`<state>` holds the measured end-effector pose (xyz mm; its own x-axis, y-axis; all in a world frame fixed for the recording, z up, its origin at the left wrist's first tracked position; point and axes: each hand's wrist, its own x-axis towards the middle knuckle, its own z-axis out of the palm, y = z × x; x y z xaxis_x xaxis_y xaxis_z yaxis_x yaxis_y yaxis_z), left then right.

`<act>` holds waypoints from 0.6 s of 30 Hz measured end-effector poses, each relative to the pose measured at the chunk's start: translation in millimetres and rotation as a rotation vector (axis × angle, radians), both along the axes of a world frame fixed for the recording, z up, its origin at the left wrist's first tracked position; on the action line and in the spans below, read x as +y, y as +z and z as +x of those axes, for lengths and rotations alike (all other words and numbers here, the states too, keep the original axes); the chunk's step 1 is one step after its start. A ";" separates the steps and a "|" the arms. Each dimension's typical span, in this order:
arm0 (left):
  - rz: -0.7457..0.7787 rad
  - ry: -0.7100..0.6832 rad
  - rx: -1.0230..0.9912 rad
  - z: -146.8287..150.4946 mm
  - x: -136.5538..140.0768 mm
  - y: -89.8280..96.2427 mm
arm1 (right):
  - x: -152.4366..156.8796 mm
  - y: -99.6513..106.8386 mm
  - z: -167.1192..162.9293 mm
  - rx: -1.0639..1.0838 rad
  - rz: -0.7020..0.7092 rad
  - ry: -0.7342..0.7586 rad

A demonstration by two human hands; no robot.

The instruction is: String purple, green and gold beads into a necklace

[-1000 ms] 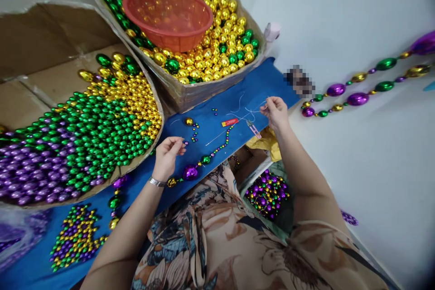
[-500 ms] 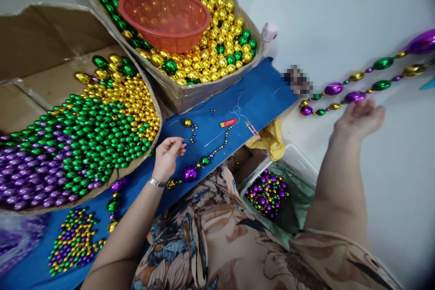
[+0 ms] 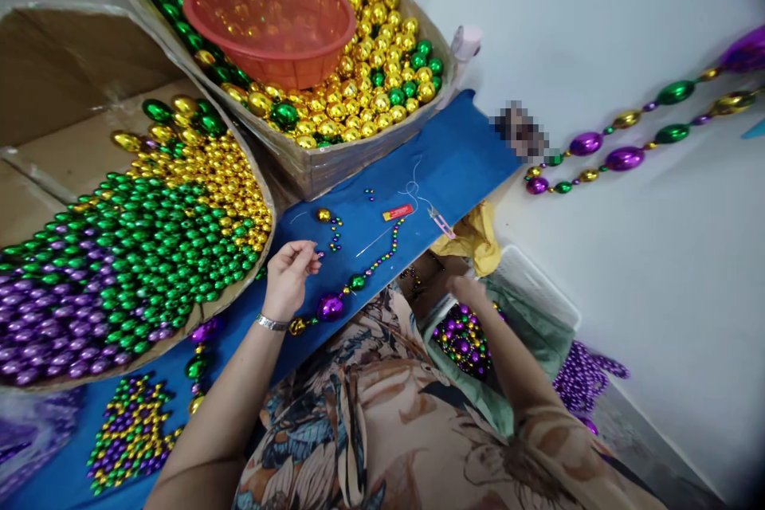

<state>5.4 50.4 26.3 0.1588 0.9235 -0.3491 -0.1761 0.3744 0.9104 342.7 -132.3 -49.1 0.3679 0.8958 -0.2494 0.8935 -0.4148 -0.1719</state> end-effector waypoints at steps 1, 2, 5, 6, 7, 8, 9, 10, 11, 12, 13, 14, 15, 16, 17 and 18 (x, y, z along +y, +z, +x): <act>0.005 0.002 0.000 -0.6 -0.3 0.2 | 9.2 8.4 16.5 -0.043 -0.022 -0.074; 0.010 0.003 -0.002 -0.8 -0.8 0.3 | 20.5 18.2 31.6 -0.082 -0.028 -0.138; 0.028 0.004 -0.008 0.1 -3.1 0.4 | 66.8 45.0 54.6 -0.160 0.126 -0.212; 0.033 0.003 -0.008 0.6 -4.0 0.5 | 84.6 50.1 53.9 -0.147 0.219 -0.148; 0.036 0.001 -0.007 1.1 -4.8 0.6 | 102.5 52.5 50.0 -0.135 0.268 -0.080; 0.039 0.000 -0.005 1.3 -5.4 0.8 | 119.5 52.5 44.1 -0.136 0.287 -0.028; 0.040 0.000 -0.005 1.2 -5.9 1.0 | 134.8 50.8 37.4 -0.139 0.283 0.022; 0.039 0.001 -0.004 0.8 -6.2 1.3 | 147.7 47.9 30.8 -0.148 0.262 0.048; 0.038 0.004 -0.006 0.1 -6.3 1.7 | 157.5 45.0 24.9 -0.160 0.230 0.064; 0.035 0.007 -0.010 -0.8 -6.2 2.0 | 163.9 42.6 20.1 -0.172 0.196 0.076; 0.031 0.011 -0.014 -1.7 -6.1 2.3 | 166.6 41.5 16.4 -0.183 0.169 0.086; 0.025 0.015 -0.018 -2.6 -5.8 2.5 | 165.8 42.0 13.6 -0.194 0.152 0.102; 0.019 0.020 -0.020 -3.3 -5.4 2.6 | 161.9 44.2 11.4 -0.200 0.147 0.132; 0.013 0.025 -0.021 -3.8 -5.0 2.6 | 155.9 48.0 9.7 -0.193 0.146 0.181; 0.007 0.030 -0.020 -3.9 -4.6 2.6 | 148.6 53.0 8.3 -0.168 0.141 0.255; 0.002 0.034 -0.017 -3.8 -4.1 2.5 | 141.3 58.6 7.2 -0.121 0.122 0.348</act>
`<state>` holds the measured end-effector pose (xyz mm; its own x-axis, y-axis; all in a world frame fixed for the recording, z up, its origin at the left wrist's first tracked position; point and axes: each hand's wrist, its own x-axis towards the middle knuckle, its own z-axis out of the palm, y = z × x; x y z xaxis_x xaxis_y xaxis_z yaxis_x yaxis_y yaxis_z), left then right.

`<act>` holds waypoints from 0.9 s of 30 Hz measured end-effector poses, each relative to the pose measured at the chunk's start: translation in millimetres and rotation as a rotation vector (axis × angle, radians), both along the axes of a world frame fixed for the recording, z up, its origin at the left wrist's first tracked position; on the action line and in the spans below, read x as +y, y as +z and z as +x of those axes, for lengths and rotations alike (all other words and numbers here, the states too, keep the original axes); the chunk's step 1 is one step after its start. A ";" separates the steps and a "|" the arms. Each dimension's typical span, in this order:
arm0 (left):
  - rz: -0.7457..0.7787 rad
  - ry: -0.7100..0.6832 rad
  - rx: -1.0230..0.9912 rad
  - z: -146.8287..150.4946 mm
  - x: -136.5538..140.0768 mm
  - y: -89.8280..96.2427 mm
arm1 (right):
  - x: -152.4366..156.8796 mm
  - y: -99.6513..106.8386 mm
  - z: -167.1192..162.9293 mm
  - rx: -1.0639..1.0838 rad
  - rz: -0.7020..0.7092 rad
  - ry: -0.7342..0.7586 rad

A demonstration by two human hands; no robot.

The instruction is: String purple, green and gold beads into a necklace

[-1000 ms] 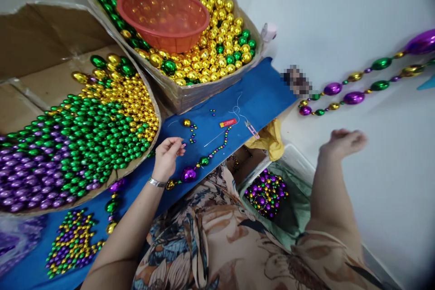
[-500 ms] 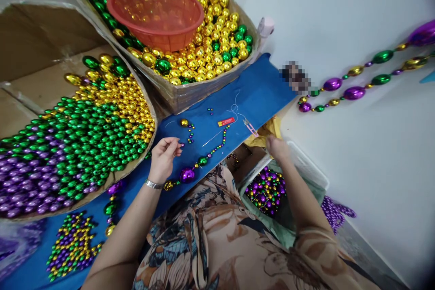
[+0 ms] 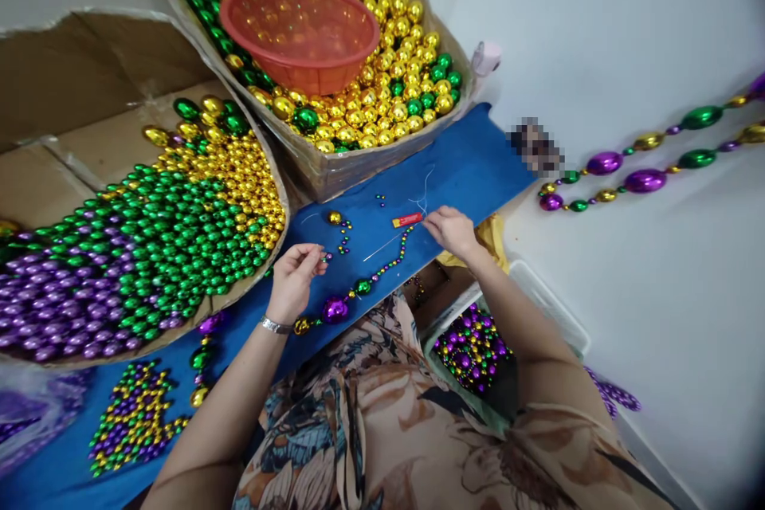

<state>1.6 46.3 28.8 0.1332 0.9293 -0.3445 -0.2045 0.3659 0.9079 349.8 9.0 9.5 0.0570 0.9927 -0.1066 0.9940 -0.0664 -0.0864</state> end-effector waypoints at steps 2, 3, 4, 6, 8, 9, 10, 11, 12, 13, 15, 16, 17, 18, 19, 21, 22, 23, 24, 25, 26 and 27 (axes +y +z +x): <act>-0.004 0.004 0.003 0.9 0.9 -0.1 | -9.9 10.1 -0.8 0.098 -0.115 0.193; -0.004 0.004 0.004 1.5 1.2 -0.1 | -10.7 13.4 -0.2 0.137 -0.168 0.250; -0.003 0.003 0.006 2.2 1.5 0.1 | -8.3 15.0 1.2 0.152 -0.194 0.255; 0.000 0.004 0.014 3.3 1.6 0.7 | 5.5 12.7 6.3 0.101 -0.144 0.134; 0.004 0.003 0.024 4.0 1.1 1.6 | 26.2 4.5 13.1 -0.006 -0.036 -0.025; 0.006 0.003 0.028 4.2 0.7 2.0 | 36.8 -0.9 16.3 -0.056 -0.004 -0.065; 0.007 0.004 0.033 4.1 0.2 2.3 | 46.3 -6.6 19.2 -0.093 0.002 -0.069; 0.007 0.005 0.036 4.0 -0.4 2.5 | 54.1 -12.0 21.4 -0.118 -0.008 -0.049; 0.008 0.006 0.039 3.7 -0.9 2.5 | 60.1 -17.0 23.2 -0.132 -0.026 -0.019; 0.010 0.007 0.041 3.4 -1.3 2.5 | 64.2 -21.3 24.4 -0.140 -0.043 0.010; 0.013 0.004 0.038 2.9 -1.8 2.4 | 68.0 -27.2 26.0 -0.146 -0.058 0.038; 0.014 0.001 0.035 2.8 -2.0 2.3 | 68.6 -28.9 26.6 -0.145 -0.059 0.042; 0.014 -0.001 0.032 2.9 -2.2 2.3 | 69.0 -29.7 27.1 -0.143 -0.058 0.043; 0.014 -0.002 0.028 3.2 -2.4 2.4 | 69.3 -29.8 27.3 -0.139 -0.058 0.044; 0.013 0.000 0.024 3.6 -2.8 2.4 | 69.8 -29.0 26.9 -0.132 -0.056 0.043; 0.012 0.002 0.013 4.5 -4.2 2.6 | 70.5 -24.9 22.3 -0.118 -0.042 0.032; 0.011 0.001 0.005 4.9 -5.0 2.6 | 70.1 -21.5 17.0 -0.087 -0.012 0.012; 0.009 -0.005 -0.006 5.1 -5.8 2.4 | 68.6 -17.0 9.2 -0.031 0.031 -0.009; 0.007 -0.009 -0.018 5.2 -6.5 2.1 | 65.5 -11.3 -1.3 0.064 0.093 -0.038; 0.004 -0.013 -0.030 5.0 -7.0 1.7 | 60.4 -4.5 -14.4 0.195 0.162 -0.050; 0.002 -0.013 -0.040 4.8 -7.4 1.1 | 53.2 3.1 -29.6 0.335 0.216 -0.036; 0.001 -0.011 -0.047 4.4 -7.7 0.5 | 44.2 11.4 -46.4 0.455 0.246 0.009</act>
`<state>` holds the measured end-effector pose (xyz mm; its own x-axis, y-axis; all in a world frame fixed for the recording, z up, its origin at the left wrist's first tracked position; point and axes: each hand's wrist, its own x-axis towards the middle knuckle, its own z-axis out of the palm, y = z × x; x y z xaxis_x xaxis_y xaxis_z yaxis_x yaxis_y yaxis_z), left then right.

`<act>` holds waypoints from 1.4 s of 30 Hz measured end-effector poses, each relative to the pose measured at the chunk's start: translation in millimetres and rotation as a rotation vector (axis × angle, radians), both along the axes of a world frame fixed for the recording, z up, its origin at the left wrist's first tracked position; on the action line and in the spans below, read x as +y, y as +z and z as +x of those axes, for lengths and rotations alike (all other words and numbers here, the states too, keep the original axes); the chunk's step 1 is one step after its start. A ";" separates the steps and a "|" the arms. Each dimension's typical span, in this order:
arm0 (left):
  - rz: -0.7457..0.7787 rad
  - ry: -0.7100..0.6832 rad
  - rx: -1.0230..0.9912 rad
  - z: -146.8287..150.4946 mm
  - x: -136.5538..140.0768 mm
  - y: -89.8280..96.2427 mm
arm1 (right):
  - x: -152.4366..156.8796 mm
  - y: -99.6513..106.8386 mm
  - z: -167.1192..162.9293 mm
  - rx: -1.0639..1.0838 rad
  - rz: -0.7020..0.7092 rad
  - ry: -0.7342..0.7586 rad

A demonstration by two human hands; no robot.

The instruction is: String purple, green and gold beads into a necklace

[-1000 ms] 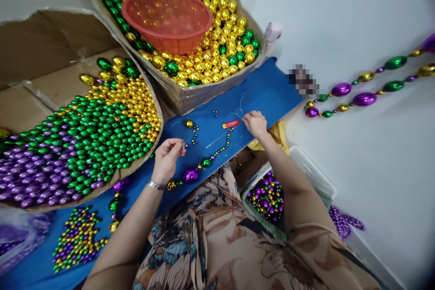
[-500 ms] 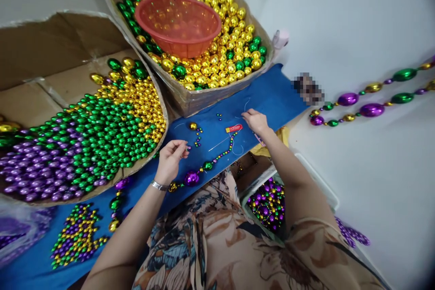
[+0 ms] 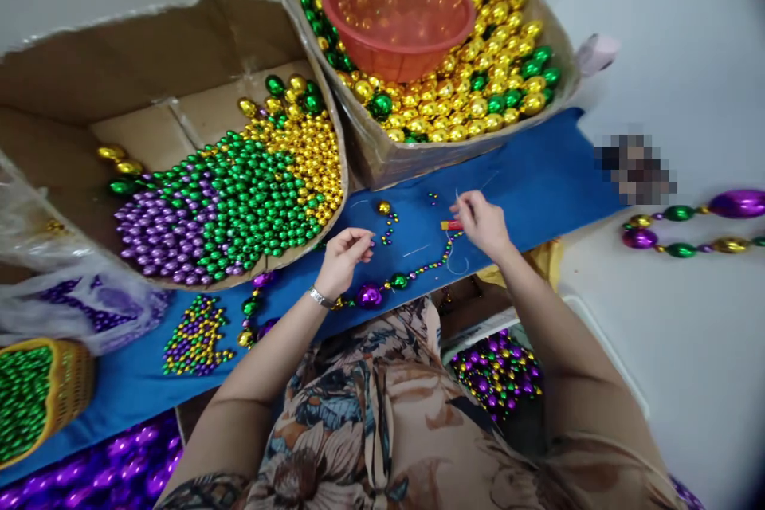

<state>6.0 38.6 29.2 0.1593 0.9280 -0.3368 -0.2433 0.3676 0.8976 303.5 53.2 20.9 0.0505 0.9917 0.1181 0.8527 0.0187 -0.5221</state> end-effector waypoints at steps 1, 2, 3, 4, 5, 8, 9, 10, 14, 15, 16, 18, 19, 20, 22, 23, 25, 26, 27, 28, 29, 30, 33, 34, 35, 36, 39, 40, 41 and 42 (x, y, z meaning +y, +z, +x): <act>0.001 0.004 -0.006 -0.4 -0.4 -0.7 | -10.3 8.2 -17.7 0.079 0.031 0.060; 0.002 0.012 -0.010 -0.8 -0.8 -1.5 | -20.9 15.8 -35.4 0.129 0.053 0.125; 0.005 0.018 -0.012 -1.2 -1.3 -2.3 | -30.7 22.1 -52.3 0.165 0.071 0.204; 0.009 0.022 -0.013 -1.6 -1.9 -3.2 | -39.0 26.8 -67.8 0.190 0.091 0.276; 0.010 0.022 -0.015 -1.9 -2.4 -4.2 | -45.0 29.5 -81.2 0.206 0.108 0.311; -0.010 0.000 -0.028 -2.9 -3.4 -7.3 | -48.5 28.5 -107.9 0.265 0.157 0.284; -0.021 -0.010 -0.036 -3.1 -3.4 -8.2 | -46.1 26.4 -113.1 0.288 0.176 0.257; -0.032 -0.018 -0.044 -3.2 -3.4 -8.9 | -42.9 24.1 -117.2 0.308 0.196 0.241; -0.059 -0.037 -0.073 -2.7 -2.2 -9.5 | -31.0 14.9 -129.8 0.340 0.286 0.276; -0.063 -0.037 -0.079 -2.5 -1.8 -9.2 | -29.4 12.3 -132.8 0.340 0.302 0.291; -0.067 -0.035 -0.085 -2.3 -1.3 -8.9 | -28.3 9.3 -135.6 0.335 0.314 0.304; -0.070 -0.038 -0.095 -2.1 -0.5 -8.3 | -26.8 2.2 -140.4 0.305 0.332 0.309; -0.071 -0.045 -0.099 -2.1 -0.2 -8.1 | -26.1 -1.6 -142.4 0.277 0.338 0.304; -0.074 -0.055 -0.103 -2.2 0.1 -7.9 | -25.3 -5.3 -144.0 0.244 0.345 0.294; -0.075 -0.085 -0.099 -2.7 0.3 -7.9 | -23.4 -10.9 -145.7 0.183 0.347 0.271; -0.068 -0.098 -0.088 -2.9 0.3 -7.9 | -22.4 -12.3 -145.9 0.161 0.340 0.263; -0.035 -0.115 -0.044 -3.1 0.4 -8.1 | -21.2 -11.5 -144.6 0.150 0.323 0.246; -0.013 -0.116 -0.018 -3.1 0.4 -8.2 | -21.3 -9.4 -143.3 0.159 0.315 0.236; 0.008 -0.113 0.005 -3.0 0.3 -8.3 | -22.1 -6.4 -141.6 0.180 0.306 0.231; 0.025 -0.106 0.020 -2.8 0.2 -8.3 | -23.5 -3.0 -139.6 0.209 0.298 0.226; 0.037 -0.099 0.025 -2.6 0.0 -8.4 | -25.5 0.5 -137.4 0.244 0.288 0.218; 0.046 -0.091 0.022 -2.4 -0.3 -8.4 | -28.0 3.6 -135.2 0.283 0.281 0.207; 0.053 -0.071 -0.004 -2.1 -1.4 -8.7 | -36.4 8.3 -130.5 0.379 0.268 0.141; 0.047 -0.065 -0.014 -2.0 -1.9 -8.9 | -39.0 8.0 -130.1 0.405 0.266 0.117; 0.039 -0.059 -0.023 -2.0 -2.4 -9.2 | -41.3 7.0 -130.3 0.428 0.261 0.097; 0.029 -0.054 -0.030 -2.0 -2.9 -9.5 | -43.1 5.5 -131.2 0.447 0.254 0.080; 0.017 -0.045 -0.037 -1.8 -4.3 -10.6 | -45.8 0.4 -135.4 0.472 0.226 0.050; 0.020 -0.045 -0.036 -1.6 -4.7 -11.0 | -45.8 -0.9 -136.6 0.466 0.222 0.048; 0.023 -0.046 -0.034 -1.5 -5.0 -11.5 | -45.6 -1.9 -137.5 0.454 0.225 0.053; 0.025 -0.045 -0.032 -1.4 -5.1 -11.9 | -45.2 -2.7 -138.1 0.440 0.235 0.067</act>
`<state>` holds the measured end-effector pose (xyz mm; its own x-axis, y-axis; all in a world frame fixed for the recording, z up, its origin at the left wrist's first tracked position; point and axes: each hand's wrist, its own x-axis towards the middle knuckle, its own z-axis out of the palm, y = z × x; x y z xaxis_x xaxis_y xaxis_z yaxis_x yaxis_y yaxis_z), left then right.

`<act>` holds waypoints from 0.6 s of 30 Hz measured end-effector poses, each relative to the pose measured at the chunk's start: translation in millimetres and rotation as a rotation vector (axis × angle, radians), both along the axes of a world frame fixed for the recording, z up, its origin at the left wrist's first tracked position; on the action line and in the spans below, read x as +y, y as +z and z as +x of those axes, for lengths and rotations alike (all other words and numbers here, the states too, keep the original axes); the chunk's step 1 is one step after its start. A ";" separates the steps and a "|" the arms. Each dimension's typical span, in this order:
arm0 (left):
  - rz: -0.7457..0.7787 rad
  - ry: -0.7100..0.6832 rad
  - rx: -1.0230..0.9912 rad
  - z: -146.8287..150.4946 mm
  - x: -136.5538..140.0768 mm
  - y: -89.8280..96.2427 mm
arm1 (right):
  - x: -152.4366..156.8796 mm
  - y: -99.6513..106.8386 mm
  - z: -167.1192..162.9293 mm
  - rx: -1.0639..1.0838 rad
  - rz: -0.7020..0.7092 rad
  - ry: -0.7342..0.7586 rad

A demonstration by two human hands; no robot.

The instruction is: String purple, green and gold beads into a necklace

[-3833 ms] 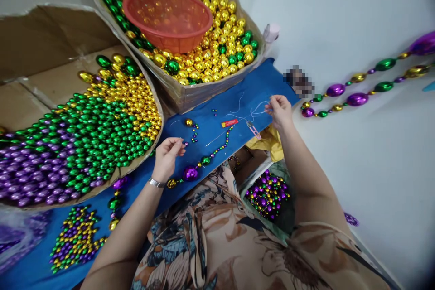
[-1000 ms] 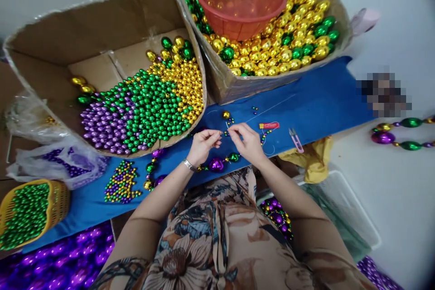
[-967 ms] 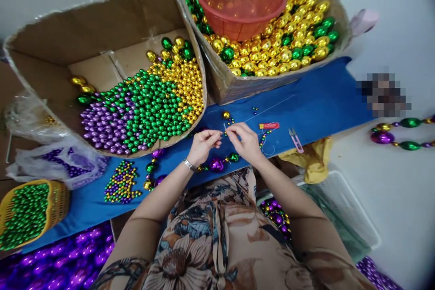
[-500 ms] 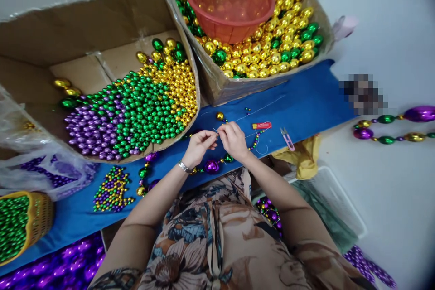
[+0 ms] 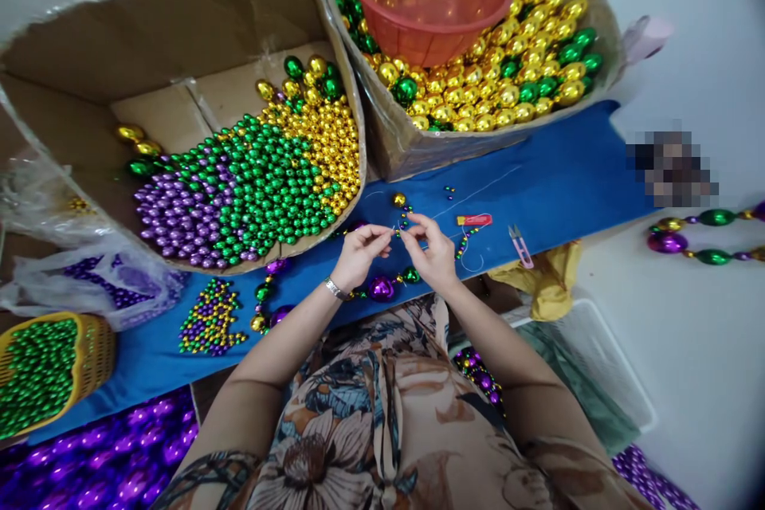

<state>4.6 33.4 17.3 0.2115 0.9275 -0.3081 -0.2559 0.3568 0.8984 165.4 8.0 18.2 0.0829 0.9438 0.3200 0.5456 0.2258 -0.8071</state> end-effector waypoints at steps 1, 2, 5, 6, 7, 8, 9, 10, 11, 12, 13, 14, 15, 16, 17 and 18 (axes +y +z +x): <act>-0.002 0.002 0.001 0.0 0.0 -0.4 | 0.4 -0.6 -0.2 -0.014 0.018 0.014; -0.009 0.005 0.001 0.0 0.1 -0.9 | 0.7 -1.0 -0.2 -0.027 0.036 0.031; -0.043 0.018 -0.007 -0.2 1.0 -2.4 | 0.7 -2.2 0.6 -0.048 0.067 0.078; -0.054 0.022 -0.011 -0.2 1.4 -2.7 | 0.5 -2.5 0.9 -0.050 0.069 0.087; -0.063 0.025 -0.016 -0.3 1.7 -3.0 | 0.3 -2.9 1.2 -0.050 0.072 0.097; -0.069 0.028 -0.021 -0.4 2.0 -3.0 | 0.0 -3.3 1.5 -0.048 0.078 0.108; -0.074 0.029 -0.026 -0.4 2.1 -2.8 | -0.3 -3.7 1.8 -0.043 0.088 0.118; -0.078 0.029 -0.030 -0.4 2.2 -2.5 | -0.5 -4.1 2.0 -0.040 0.095 0.125; -0.082 0.027 -0.032 -0.4 2.2 -2.0 | -0.7 -4.6 2.1 -0.038 0.097 0.130; -0.084 0.025 -0.032 -0.4 2.1 -1.4 | -0.8 -5.0 2.1 -0.038 0.094 0.131; -0.084 0.022 -0.030 -0.3 2.0 -0.8 | -0.8 -5.3 1.9 -0.040 0.086 0.129; -0.083 0.019 -0.026 -0.1 1.8 -0.3 | -0.9 -5.5 1.5 -0.044 0.077 0.128; -0.080 0.015 -0.022 0.1 1.7 0.1 | -0.9 -5.6 1.0 -0.047 0.069 0.127; -0.076 0.013 -0.018 0.4 1.6 0.4 | -0.9 -5.5 0.6 -0.050 0.065 0.127; -0.071 0.011 -0.013 0.6 1.5 0.5 | -1.0 -5.1 0.4 -0.052 0.063 0.129; -0.064 0.011 -0.009 0.9 1.5 0.6 | -1.0 -4.6 0.8 -0.054 0.058 0.137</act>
<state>5.5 34.9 17.9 0.2044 0.9083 -0.3651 -0.2682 0.4106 0.8715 166.2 6.9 13.6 -0.0642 0.9248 0.3751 0.5490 0.3466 -0.7606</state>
